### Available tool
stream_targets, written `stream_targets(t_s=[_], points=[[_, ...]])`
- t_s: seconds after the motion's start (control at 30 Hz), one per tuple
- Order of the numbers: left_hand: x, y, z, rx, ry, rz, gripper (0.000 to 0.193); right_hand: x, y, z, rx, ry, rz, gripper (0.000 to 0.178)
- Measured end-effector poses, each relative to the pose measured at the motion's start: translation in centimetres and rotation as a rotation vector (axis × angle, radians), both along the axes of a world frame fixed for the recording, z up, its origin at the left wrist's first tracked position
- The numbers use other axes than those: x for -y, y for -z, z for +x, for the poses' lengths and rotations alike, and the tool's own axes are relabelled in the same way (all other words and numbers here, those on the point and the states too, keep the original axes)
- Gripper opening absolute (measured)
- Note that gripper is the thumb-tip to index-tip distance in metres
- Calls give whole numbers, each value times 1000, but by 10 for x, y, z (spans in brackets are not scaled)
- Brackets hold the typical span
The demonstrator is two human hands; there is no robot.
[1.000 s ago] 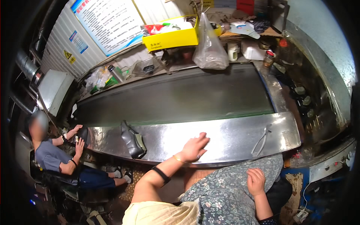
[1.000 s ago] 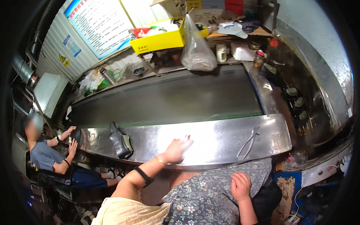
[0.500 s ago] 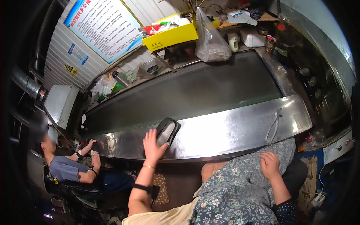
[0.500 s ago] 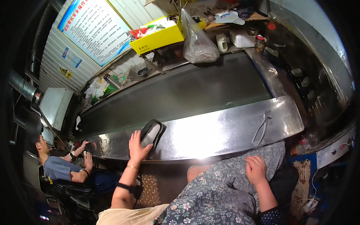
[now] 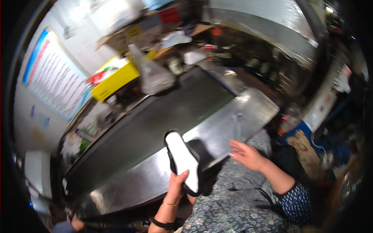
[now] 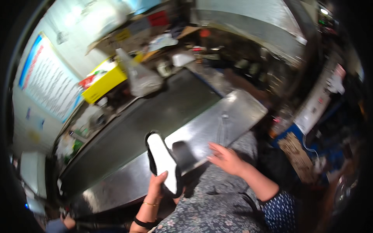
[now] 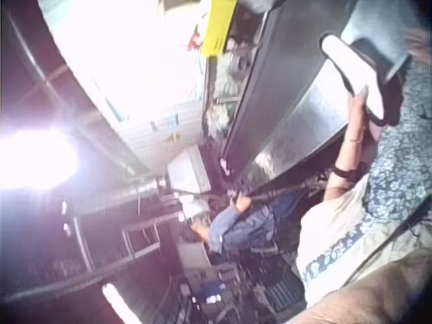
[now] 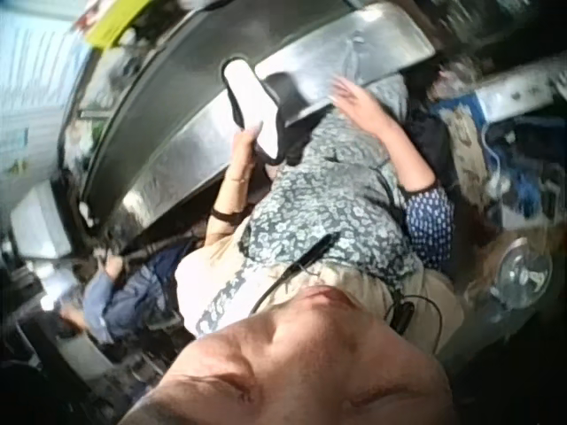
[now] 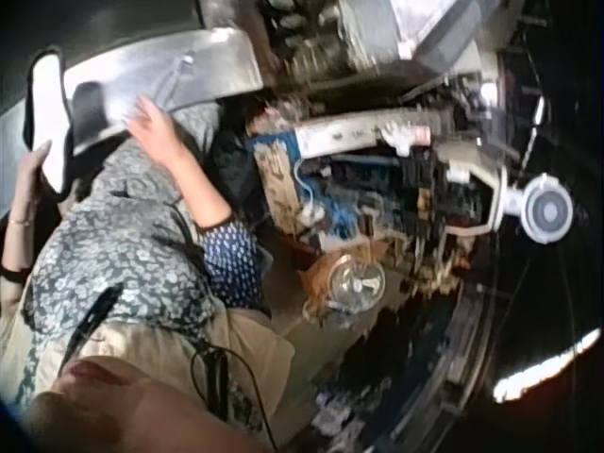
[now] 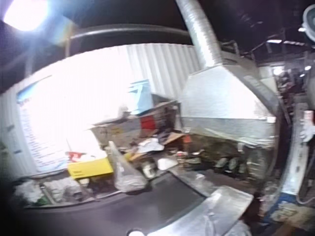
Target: Fitting shoe uppers onto lasts and using a lasting machine to shape and secure the shoe components.
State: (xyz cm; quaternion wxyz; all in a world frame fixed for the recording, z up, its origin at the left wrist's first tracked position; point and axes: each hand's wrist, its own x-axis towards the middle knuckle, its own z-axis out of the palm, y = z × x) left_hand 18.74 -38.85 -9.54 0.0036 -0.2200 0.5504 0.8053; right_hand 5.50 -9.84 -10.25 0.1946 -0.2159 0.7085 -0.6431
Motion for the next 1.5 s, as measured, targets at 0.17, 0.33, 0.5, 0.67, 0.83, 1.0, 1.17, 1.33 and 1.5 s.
stream_targets(t_s=[0.17,0.33,0.5,0.67,0.83,1.0,1.17,1.33,1.5], points=[[-119,-32,-73,-286,861,-265,88,-27,-62,8,-189,402,375,43],[-177,21,-139,-320,637,-107,87,-95,25,51,50,574,18,32],[-199,69,-134,-288,832,-100,66,-130,80,83,1000,615,-705,54],[-221,69,-143,-290,849,-225,62,-117,86,78,629,621,175,63],[-217,73,-148,-310,850,-336,61,-94,33,62,-292,483,1047,34],[-210,55,-162,-249,930,-354,60,-110,58,44,94,424,604,50],[-211,74,-156,-295,920,-393,63,-135,110,125,351,484,252,65],[-209,55,-161,-265,929,-398,62,-94,45,118,57,482,751,50],[-206,72,-195,-114,1077,343,68,-108,94,88,392,500,-163,60]])
